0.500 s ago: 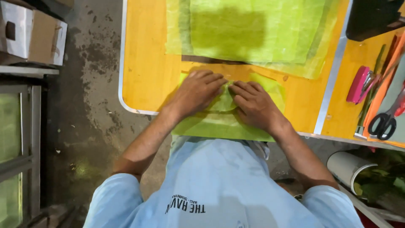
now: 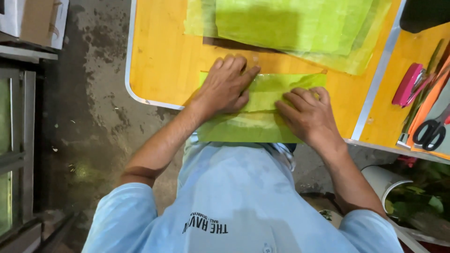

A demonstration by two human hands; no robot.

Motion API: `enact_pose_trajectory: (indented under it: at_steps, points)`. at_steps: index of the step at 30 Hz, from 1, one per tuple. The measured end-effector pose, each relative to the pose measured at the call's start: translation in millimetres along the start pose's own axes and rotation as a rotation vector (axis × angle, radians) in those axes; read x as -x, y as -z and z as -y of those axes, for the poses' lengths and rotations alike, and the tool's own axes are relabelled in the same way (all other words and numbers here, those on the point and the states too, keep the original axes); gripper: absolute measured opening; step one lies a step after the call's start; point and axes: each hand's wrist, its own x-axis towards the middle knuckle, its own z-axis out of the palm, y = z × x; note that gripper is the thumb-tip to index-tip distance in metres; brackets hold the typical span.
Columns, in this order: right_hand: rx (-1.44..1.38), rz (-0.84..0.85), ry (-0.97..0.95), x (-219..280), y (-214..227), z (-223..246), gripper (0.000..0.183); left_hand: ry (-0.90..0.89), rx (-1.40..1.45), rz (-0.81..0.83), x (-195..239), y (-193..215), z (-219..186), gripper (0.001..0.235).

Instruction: Rolling a sheet of green tissue paper into a tube-like shape on a yellow table, using a green rod as a guide.

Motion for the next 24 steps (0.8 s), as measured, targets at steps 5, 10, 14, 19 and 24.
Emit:
enact_pose_trajectory:
  at_steps: [5, 10, 14, 19, 24]
  points:
    - [-0.005, -0.003, -0.054, 35.9, 8.2, 1.5, 0.015, 0.04, 0.065, 0.017, 13.0, -15.2, 5.1, 0.061]
    - [0.088, 0.01, -0.188, 57.2, 18.4, -10.3, 0.015, 0.069, 0.123, -0.056, 34.0, 2.9, -3.6, 0.06]
    - [-0.045, -0.007, -0.199, 62.4, 24.2, -14.3, 0.019, 0.057, 0.18, 0.049, 68.4, 23.3, -20.3, 0.047]
    - [-0.206, 0.192, -0.069, 54.0, 10.0, 5.9, 0.066, 0.059, 0.244, 0.132, 105.8, 36.3, -32.9, 0.067]
    - [-0.167, 0.285, 0.01, 66.1, 1.1, 11.4, 0.062, 0.039, 0.123, 0.115, 132.9, 38.5, -25.6, 0.086]
